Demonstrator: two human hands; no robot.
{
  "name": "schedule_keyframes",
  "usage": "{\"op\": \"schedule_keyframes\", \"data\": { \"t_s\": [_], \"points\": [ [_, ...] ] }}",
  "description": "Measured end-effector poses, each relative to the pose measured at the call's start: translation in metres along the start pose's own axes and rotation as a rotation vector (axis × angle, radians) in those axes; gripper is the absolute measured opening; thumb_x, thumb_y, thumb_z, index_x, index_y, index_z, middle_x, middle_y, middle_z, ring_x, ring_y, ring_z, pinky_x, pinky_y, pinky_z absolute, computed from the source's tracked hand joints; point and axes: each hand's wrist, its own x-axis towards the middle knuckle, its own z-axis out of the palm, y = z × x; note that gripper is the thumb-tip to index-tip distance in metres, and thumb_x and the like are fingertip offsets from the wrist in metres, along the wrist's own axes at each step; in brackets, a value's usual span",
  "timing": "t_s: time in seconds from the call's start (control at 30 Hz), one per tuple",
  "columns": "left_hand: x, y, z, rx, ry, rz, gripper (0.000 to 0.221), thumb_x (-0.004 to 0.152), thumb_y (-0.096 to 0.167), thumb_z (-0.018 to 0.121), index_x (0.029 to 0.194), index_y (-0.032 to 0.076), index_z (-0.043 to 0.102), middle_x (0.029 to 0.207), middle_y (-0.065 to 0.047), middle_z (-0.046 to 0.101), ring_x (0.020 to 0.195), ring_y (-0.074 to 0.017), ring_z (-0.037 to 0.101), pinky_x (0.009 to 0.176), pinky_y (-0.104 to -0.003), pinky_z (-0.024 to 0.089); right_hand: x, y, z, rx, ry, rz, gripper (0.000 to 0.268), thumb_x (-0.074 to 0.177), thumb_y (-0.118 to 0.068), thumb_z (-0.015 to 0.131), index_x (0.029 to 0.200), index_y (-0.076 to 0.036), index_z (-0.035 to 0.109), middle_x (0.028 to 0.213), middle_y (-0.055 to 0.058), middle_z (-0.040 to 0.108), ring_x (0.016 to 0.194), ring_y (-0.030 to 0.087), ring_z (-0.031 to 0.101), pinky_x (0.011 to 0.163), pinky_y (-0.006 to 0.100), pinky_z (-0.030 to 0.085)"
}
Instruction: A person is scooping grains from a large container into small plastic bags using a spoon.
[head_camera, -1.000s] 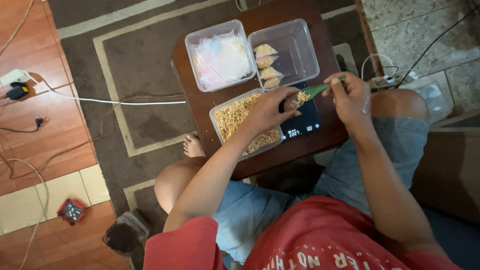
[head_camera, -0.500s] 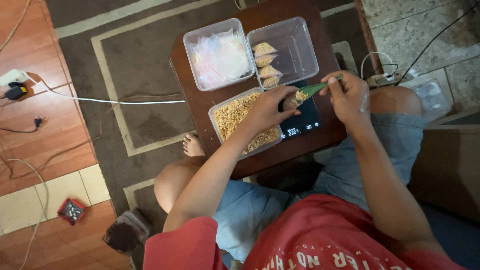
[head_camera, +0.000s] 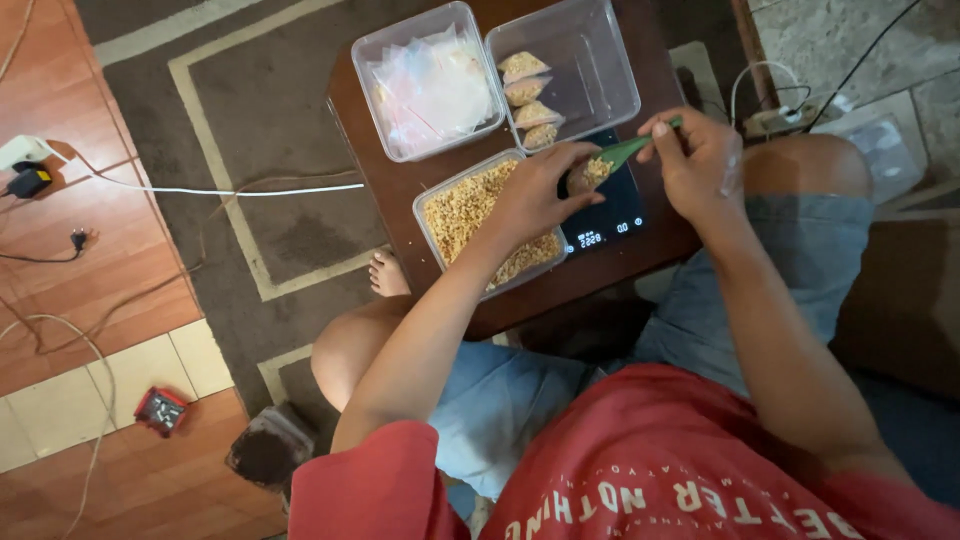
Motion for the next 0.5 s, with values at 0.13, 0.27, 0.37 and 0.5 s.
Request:
{"op": "schedule_keyframes", "data": {
  "t_s": [0.13,0.27,0.37,0.5],
  "points": [
    [0.0015,0.0035,-0.0027,-0.008,-0.003,-0.014,0.058,0.085,0.021,0.088,0.135,0.015,0.06,0.112,-0.013,0.07,0.109,-0.0362,0.072,0.094,-0.048,0.06,0.0022,-0.0002,-0.0024,0.018,0.008,-0.02,0.023,0.117,-0.002,0.054,0.108,-0.006,0.075,0.085,0.012,0.073,0.08,0.023,0.068,0.079,0.035,0.049],
    [0.0033,0.0038,-0.0039,-0.021,-0.018,-0.029,0.057,0.085,0.021,0.088,0.135,0.014,0.061,0.112,-0.013,0.071,0.108,-0.0366,0.072,0.093,-0.048,0.06,-0.0016,-0.0057,-0.0033,0.027,0.001,-0.025,0.024,0.116,-0.001,0.053,0.108,-0.004,0.075,0.084,0.015,0.073,0.082,0.024,0.068,0.079,0.035,0.049],
    [0.0035,0.0015,-0.0023,0.001,-0.012,-0.015,0.059,0.084,0.02,0.088,0.136,0.014,0.06,0.115,-0.016,0.07,0.11,-0.0403,0.071,0.095,-0.051,0.059,-0.0006,-0.0059,-0.0022,0.032,0.016,-0.035,0.024,0.116,-0.001,0.054,0.107,-0.005,0.076,0.084,0.014,0.073,0.084,0.024,0.07,0.08,0.034,0.05],
    [0.0014,0.0025,-0.002,-0.005,-0.007,-0.021,0.059,0.084,0.022,0.088,0.136,0.016,0.06,0.117,-0.016,0.07,0.111,-0.0399,0.07,0.095,-0.051,0.059,-0.0017,-0.0038,0.0,0.01,0.024,-0.039,0.023,0.116,-0.001,0.054,0.107,-0.005,0.075,0.082,0.015,0.073,0.085,0.026,0.071,0.08,0.037,0.051]
  ]
}}
